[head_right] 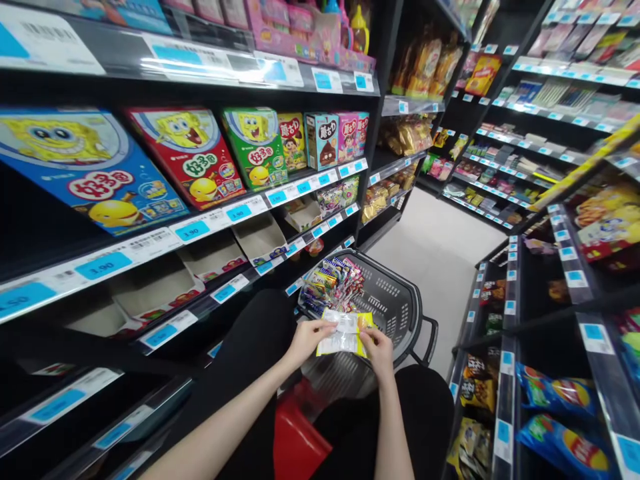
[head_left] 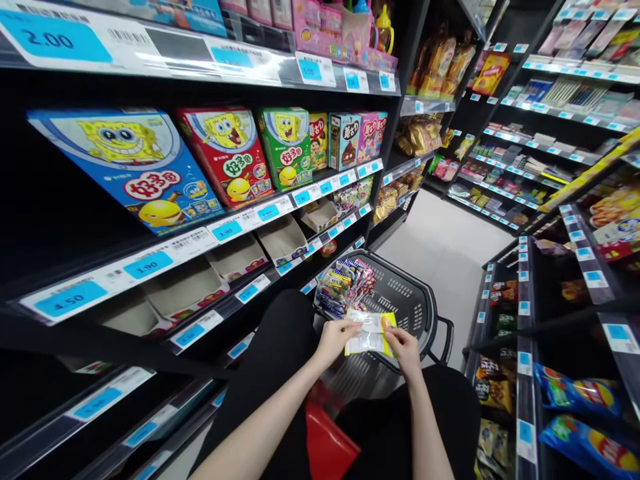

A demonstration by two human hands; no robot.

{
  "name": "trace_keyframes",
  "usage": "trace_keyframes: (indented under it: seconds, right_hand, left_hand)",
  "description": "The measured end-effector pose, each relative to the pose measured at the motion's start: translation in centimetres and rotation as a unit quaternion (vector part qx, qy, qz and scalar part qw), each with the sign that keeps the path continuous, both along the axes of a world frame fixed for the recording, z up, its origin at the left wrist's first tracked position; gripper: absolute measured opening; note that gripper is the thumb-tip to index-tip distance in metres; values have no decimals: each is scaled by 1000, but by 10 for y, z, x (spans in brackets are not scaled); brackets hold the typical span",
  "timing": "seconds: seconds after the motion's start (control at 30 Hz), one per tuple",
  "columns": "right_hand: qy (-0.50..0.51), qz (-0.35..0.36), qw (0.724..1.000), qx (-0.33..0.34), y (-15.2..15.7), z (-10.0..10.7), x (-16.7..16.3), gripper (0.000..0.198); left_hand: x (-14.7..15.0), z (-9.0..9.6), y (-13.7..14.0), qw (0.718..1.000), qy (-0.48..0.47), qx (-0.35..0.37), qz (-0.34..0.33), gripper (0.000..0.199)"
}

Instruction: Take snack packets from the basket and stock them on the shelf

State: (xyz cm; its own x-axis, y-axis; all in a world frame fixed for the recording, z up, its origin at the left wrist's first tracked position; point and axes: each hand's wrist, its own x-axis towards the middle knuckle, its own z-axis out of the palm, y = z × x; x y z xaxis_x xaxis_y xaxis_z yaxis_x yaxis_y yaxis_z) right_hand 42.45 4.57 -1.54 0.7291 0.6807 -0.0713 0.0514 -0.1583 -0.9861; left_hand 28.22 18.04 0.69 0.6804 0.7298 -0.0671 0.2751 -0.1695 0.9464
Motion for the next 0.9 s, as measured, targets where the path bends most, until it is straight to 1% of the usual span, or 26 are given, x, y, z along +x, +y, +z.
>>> trace_keyframes:
  seconds: [0.1,0.2,0.3,0.4,0.47,0.5,0.57,0.63,0.7,0.77,0.83,0.9]
  right_hand:
    - [-49,14,998,-31,1,2,1,24]
    - [-77,39,995,-54,2,0,3,25]
    - [-78,33,994,-62,3,-6,6,25]
    - [-43,21,998,-51,4,-9,7,27]
    - [-13,29,999,-39,4,-8,6,28]
    - [3,36,999,-31,4,-6,4,29]
    - [53,46,998,6,2,1,0,26]
    - [133,56,988,56,-1,9,-4,24]
    - [217,70,969,97,-3,16,-7,23]
    - [272,76,952,115,-4,18,-7,18]
    - [301,65,943,124,-7,18,-5,13]
    - [325,52,934,141,-9,17,0,14]
  left_hand:
    - [0,1,-4,999,13,44,-1,22]
    - [0,1,-6,997,30,66,7,23]
    - [1,0,-6,997,40,63,35,24]
    - [3,-3,-3,997,36,32,59,24]
    - [4,-5,0,998,19,-15,63,22]
    - [4,-6,0,997,3,-51,60,21]
    - [5,-6,1,987,-46,-150,43,21]
    - [5,-5,-1,960,-106,-257,22,29]
    - [5,-3,-2,931,-150,-332,14,33]
    - [5,-1,-2,911,-165,-377,20,25]
    - [4,1,-1,892,-167,-420,21,18]
    - [3,4,1,867,-182,-464,-8,23]
